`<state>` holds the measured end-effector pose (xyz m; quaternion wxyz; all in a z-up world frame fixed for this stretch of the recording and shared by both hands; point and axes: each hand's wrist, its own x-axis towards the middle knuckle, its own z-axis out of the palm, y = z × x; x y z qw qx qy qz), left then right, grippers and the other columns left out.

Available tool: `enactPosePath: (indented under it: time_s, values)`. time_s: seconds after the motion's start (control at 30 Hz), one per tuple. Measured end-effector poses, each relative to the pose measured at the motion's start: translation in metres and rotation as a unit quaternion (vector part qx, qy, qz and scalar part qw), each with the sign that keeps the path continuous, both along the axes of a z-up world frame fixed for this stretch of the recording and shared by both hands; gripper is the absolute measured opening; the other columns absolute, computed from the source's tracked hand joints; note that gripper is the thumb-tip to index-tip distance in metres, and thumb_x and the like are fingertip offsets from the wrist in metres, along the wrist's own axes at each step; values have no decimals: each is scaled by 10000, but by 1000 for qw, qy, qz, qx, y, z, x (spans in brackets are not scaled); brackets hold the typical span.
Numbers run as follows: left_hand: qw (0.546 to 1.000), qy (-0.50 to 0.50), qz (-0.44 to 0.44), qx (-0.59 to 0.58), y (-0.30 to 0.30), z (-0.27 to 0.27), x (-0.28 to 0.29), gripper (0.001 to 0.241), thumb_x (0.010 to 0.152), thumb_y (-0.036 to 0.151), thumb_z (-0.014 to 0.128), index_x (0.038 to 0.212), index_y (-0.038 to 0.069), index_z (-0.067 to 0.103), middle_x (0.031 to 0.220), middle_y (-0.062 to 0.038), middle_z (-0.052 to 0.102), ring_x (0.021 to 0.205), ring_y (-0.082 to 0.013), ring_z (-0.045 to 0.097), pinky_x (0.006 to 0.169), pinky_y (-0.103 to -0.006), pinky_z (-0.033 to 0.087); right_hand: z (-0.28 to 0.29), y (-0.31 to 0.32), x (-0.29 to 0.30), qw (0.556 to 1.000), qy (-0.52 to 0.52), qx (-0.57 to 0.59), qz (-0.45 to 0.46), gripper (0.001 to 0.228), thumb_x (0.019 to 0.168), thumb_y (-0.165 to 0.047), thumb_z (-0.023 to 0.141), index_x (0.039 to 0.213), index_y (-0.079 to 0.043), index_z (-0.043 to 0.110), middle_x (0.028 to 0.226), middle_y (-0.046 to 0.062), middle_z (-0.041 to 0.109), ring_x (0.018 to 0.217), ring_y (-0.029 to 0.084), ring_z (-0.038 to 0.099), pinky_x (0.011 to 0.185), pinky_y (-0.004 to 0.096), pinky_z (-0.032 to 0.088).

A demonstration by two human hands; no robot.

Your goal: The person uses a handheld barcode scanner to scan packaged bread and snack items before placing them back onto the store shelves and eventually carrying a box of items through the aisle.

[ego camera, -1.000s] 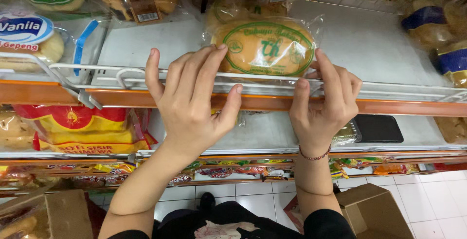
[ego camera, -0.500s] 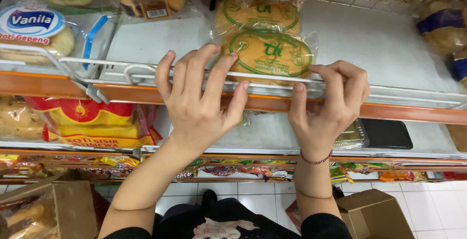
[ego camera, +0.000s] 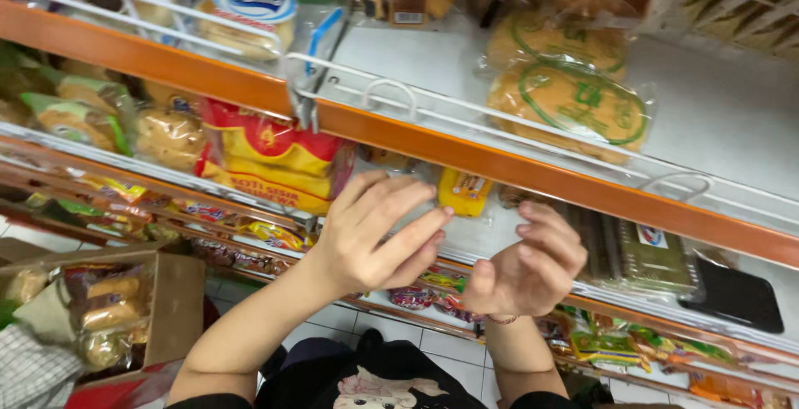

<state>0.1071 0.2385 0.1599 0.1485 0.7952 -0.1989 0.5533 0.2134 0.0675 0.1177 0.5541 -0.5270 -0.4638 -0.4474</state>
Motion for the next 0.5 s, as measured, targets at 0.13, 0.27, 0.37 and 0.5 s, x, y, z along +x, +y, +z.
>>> enactPosePath:
  time_s: [0.13,0.27,0.37,0.5]
  values:
    - [996,60,56,-35,28,-19,-47,307,808,59,790,1090,33,670,1093,-121,645,958,-316,668,837,-444,523,-19,43,-34,996,32,-55,64,306,920,-265,686,1084,-48,544,1081,147,542,1065,337,616,922,456,536]
    - [984,93,129,-75,57,-44,-98,296,773,43,790,1044,24,671,1047,-118,663,897,-293,664,778,-405,506,-34,90,-68,975,69,-114,177,259,911,-204,687,1069,-26,587,1115,167,557,1093,352,624,967,472,539]
    - [969,109,188,-117,76,-67,-138,258,785,39,785,1016,25,673,1000,-101,670,875,-274,663,765,-388,502,-45,131,-95,947,87,-163,262,240,902,-170,695,1064,-13,612,1124,167,563,1105,345,621,978,470,535]
    - [938,122,265,-186,98,-106,-191,196,811,42,772,979,26,672,956,-93,670,849,-265,659,746,-385,490,-62,187,-135,898,116,-227,358,213,902,-107,695,1073,-1,626,1144,175,556,1132,331,616,994,443,542]
